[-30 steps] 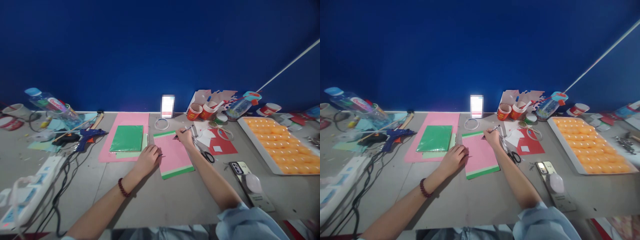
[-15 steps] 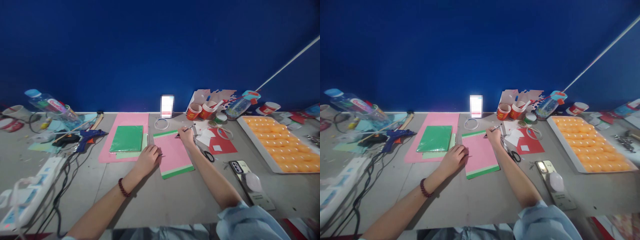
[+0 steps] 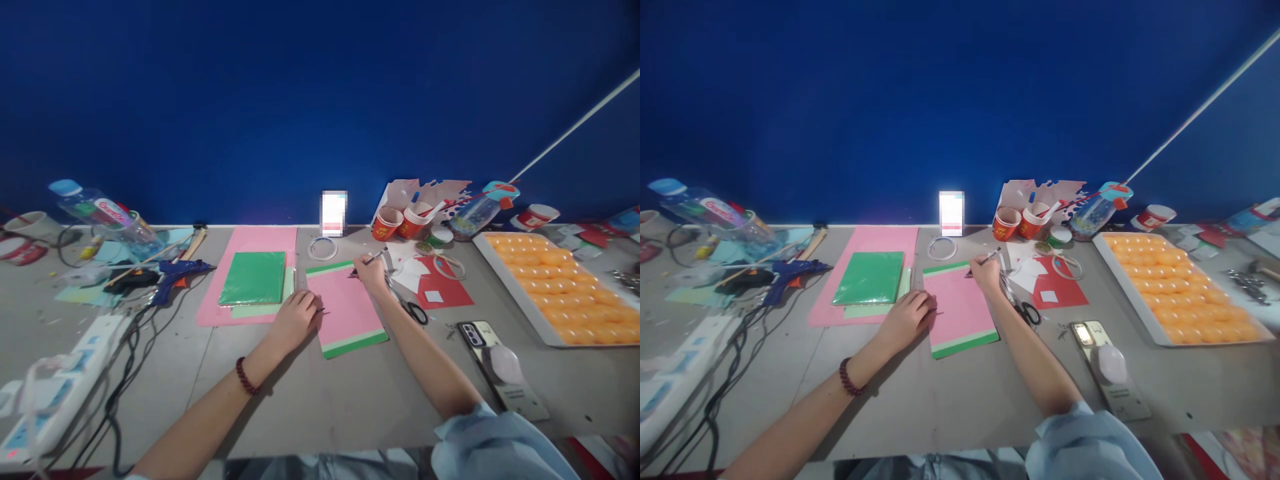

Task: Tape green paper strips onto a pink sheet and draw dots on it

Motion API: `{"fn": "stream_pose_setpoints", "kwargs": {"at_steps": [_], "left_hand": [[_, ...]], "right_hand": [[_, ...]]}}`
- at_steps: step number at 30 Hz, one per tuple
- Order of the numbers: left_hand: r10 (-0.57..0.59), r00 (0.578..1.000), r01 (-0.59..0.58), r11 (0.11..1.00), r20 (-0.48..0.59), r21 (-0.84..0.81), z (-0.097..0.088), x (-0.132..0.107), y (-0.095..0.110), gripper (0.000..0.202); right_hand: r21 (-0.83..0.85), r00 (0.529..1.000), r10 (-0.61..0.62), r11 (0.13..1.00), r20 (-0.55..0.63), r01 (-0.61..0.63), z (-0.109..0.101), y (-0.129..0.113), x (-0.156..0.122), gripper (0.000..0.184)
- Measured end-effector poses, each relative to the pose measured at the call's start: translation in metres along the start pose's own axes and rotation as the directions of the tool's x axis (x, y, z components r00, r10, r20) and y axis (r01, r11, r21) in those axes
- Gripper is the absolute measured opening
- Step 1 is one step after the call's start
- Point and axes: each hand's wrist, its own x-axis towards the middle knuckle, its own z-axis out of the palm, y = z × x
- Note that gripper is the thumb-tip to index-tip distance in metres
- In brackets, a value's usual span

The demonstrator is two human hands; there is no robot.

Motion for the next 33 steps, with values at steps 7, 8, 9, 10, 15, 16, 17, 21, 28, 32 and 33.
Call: {"fn": "stream_pose_setpoints", "kwargs": {"at_steps": [7,8,9,10,15,16,17,21,28,32,33], "left_hand": [[-0.003,1.0,0.002,1.0,0.007,0.014,-0.001,0.0,0.001,0.013],[0.0,1.0,0.0,1.0,0.006,0.014,-0.002,0.001,0.001,0.013],[0.002,1.0,-0.003,1.0,0.005,0.014,-0.002,0.001,0.002,0.013],[0.004,1.0,-0.004,1.0,0.002,0.014,-0.003,0.002,0.002,0.013],[0.001,1.0,-0.001,1.0,-0.004,0.001,-0.002,0.001,0.001,0.012],[0.0,1.0,0.0,1.0,-0.002,-0.003,-0.002,0.001,0.001,0.012],[-0.001,1.0,0.001,1.0,0.0,-0.006,-0.002,0.001,0.0,0.012],[0.001,1.0,-0.001,1.0,0.01,-0.001,-0.002,0.0,0.0,0.013],[-0.004,1.0,0.004,1.0,-0.002,-0.012,-0.003,0.002,0.002,0.013],[-0.007,1.0,0.007,1.0,0.007,-0.011,-0.002,0.001,0.001,0.014],[-0.008,1.0,0.008,1.0,0.009,-0.012,-0.002,0.001,0.001,0.014]], "right_hand": [[0.026,0.996,0.015,1.0,-0.087,-0.013,-0.003,-0.005,-0.001,0.026],[0.028,0.996,0.017,0.999,-0.093,-0.014,-0.004,-0.005,0.0,0.026],[0.029,0.995,0.018,0.999,-0.094,-0.015,-0.005,-0.005,0.0,0.026],[0.027,0.996,0.017,1.0,-0.092,-0.015,-0.006,-0.005,0.0,0.025],[-0.004,0.997,-0.003,1.0,-0.08,0.002,-0.007,-0.006,-0.001,0.023],[-0.011,0.997,-0.007,1.0,-0.079,0.006,-0.007,-0.006,-0.001,0.023],[-0.017,0.997,-0.011,1.0,-0.078,0.01,-0.007,-0.005,-0.001,0.023],[-0.033,0.997,-0.019,0.999,-0.074,0.017,-0.006,-0.003,0.001,0.024],[-0.025,0.996,-0.028,0.999,-0.084,0.026,-0.005,0.004,0.004,0.025],[-0.018,0.993,-0.02,1.0,-0.114,0.018,-0.007,0.009,0.008,0.026],[-0.025,0.993,-0.022,1.0,-0.117,0.019,-0.008,0.01,0.009,0.026]]}}
